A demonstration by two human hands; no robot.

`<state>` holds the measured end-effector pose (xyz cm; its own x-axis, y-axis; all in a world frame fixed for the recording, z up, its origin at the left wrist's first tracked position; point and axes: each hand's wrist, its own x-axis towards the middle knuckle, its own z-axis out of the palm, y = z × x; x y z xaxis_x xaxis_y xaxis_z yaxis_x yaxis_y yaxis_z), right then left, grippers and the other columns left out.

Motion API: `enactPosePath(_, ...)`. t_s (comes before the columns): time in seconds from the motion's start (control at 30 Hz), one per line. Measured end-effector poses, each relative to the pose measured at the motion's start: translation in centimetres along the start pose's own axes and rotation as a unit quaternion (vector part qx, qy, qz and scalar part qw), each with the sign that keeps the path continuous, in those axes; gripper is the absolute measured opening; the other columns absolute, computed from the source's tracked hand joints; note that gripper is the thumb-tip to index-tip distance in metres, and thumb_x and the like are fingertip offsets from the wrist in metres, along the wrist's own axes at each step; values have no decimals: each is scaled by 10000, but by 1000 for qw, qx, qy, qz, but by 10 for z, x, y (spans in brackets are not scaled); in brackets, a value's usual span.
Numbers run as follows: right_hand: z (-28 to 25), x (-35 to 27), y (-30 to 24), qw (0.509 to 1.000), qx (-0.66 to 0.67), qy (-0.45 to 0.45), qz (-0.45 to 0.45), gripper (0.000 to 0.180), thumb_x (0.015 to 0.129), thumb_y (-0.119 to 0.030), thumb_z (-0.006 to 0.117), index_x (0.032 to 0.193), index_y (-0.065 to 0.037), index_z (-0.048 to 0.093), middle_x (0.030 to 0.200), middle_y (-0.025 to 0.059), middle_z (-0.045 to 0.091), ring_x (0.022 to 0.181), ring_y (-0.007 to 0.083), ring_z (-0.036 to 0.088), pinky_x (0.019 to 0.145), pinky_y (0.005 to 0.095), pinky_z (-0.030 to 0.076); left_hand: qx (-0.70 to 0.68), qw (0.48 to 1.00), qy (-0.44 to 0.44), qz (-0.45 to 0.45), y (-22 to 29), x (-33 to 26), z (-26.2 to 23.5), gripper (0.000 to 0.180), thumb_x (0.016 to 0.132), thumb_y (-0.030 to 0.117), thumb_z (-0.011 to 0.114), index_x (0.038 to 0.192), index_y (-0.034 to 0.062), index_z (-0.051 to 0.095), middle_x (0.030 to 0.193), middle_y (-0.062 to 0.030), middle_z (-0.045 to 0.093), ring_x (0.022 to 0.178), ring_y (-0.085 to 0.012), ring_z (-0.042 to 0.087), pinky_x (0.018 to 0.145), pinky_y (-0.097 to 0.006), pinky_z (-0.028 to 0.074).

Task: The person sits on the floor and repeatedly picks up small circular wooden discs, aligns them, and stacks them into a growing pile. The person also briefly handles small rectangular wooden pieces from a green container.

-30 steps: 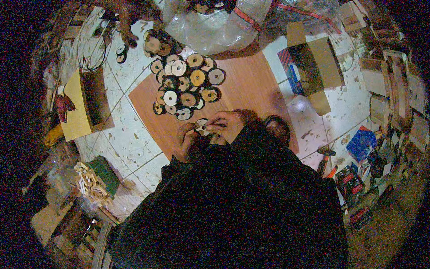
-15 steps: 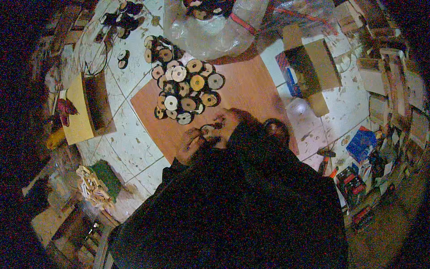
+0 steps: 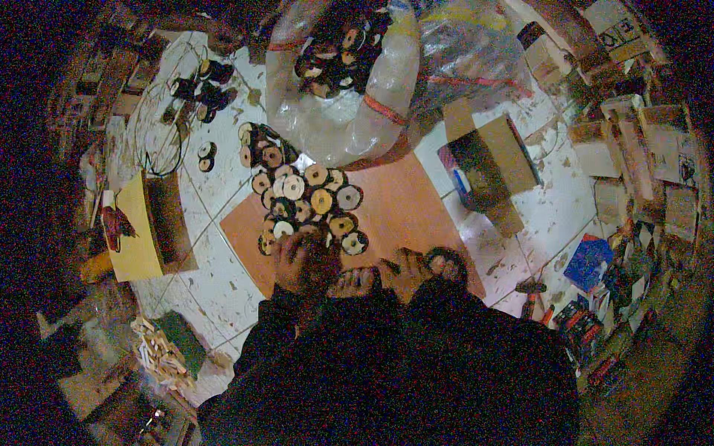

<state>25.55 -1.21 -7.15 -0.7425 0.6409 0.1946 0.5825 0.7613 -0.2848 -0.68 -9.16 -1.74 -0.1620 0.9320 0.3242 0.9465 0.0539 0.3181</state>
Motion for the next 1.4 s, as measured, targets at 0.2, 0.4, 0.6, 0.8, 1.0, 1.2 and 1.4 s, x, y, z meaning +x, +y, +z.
enactPosePath(0.2,17,-8,6,993,5,-114,-36,326,791,-185,568,1115,-161,598,1102,211,518,989,400,519,817,465,493,-134,990,-3,-48,-9,131,5,231,778,78,671,994,39,599,996,-177,599,834,-354,615,686,-412,508)
enactPosePath(0.4,8,-9,11,986,-33,-147,-69,234,765,-142,574,992,-87,568,1063,192,527,947,379,544,854,443,464,-142,956,-197,-165,41,93,23,196,826,137,644,1003,63,600,961,-189,601,819,-371,624,638,-439,518)
enactPosePath(0.6,6,-5,6,982,44,-177,57,250,778,-175,567,1010,-88,594,1076,150,531,1018,328,534,871,447,456,-188,956,-158,-159,65,28,35,293,750,129,662,1028,67,594,945,-195,563,780,-392,612,638,-429,521)
enactPosePath(0.8,0,-3,9,983,23,-180,-35,228,832,-240,531,997,-101,603,1036,190,572,1005,398,524,897,504,451,-169,959,-122,-190,64,21,36,452,721,107,659,1151,40,538,1092,-211,503,924,-397,581,708,-433,526)
enactPosePath(1.0,-18,13,8,967,0,-249,-54,278,835,-217,515,1050,-64,601,1035,196,574,1018,399,513,946,515,405,-130,971,-152,-127,53,5,38,489,782,107,636,1251,64,506,1140,-193,500,961,-380,582,730,-422,532)
enactPosePath(1.2,-35,23,8,949,2,-307,-79,357,792,-110,549,1134,-10,535,1128,220,473,1111,392,461,949,431,431,-172,944,-248,-134,50,-14,27,493,772,89,668,1248,79,540,1098,-190,506,929,-382,589,718,-414,538)
enactPosePath(1.4,-21,17,8,953,7,-299,-44,277,835,-220,511,1043,-54,587,1129,189,540,1039,390,488,938,511,395,-146,974,-84,-148,49,-6,16,537,714,23,713,1228,78,568,1096,-193,509,962,-362,589,726,-392,539)
